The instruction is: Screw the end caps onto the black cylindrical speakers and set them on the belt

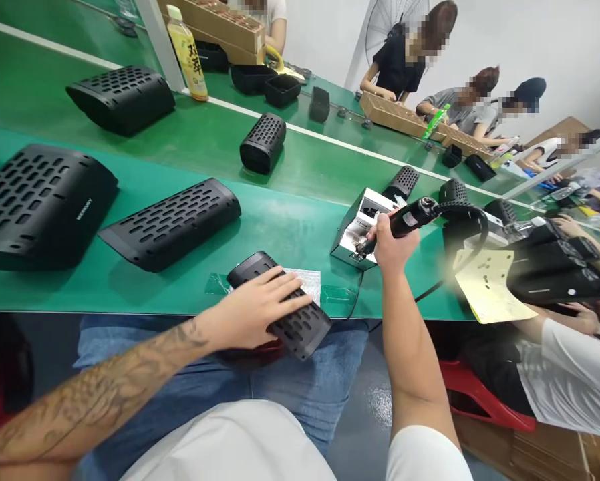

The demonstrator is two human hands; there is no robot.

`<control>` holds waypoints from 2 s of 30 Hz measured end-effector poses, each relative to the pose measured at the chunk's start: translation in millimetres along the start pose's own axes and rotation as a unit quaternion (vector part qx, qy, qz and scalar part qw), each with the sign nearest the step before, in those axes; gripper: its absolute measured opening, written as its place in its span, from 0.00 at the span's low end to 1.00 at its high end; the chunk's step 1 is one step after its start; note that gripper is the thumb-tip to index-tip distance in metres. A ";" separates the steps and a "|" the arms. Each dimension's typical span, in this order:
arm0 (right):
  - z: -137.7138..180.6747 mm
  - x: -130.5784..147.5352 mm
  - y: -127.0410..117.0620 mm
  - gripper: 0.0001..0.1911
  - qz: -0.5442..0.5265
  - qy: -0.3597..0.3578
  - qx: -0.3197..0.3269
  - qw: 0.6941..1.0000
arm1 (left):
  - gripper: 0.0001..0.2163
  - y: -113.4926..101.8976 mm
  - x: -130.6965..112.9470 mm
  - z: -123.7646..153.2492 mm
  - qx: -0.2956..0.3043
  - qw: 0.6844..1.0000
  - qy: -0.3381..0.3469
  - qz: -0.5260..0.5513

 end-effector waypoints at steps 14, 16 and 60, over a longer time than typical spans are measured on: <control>98.9 118.0 15.4 0.21 -0.200 0.014 0.192 0.961 | 0.51 -36.9 61.6 -9.0 0.024 0.982 -0.170 -0.084; 114.4 124.4 25.1 0.19 -0.217 0.010 0.210 0.953 | 0.51 -38.5 58.8 -10.7 0.022 0.981 -0.177 -0.080; -9.3 15.7 2.3 0.30 -0.003 -0.049 -0.010 0.999 | 0.49 -44.2 35.8 -10.6 0.035 0.970 -0.211 -0.118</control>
Point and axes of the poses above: each hand's wrist, its own z-axis away from the middle knuckle, its own y-axis out of the palm, x = y × z, the point moved 6 cm from there along -z, towards the middle knuckle, and after that the axes turned 3 degrees about y, right-handed, at the moved point
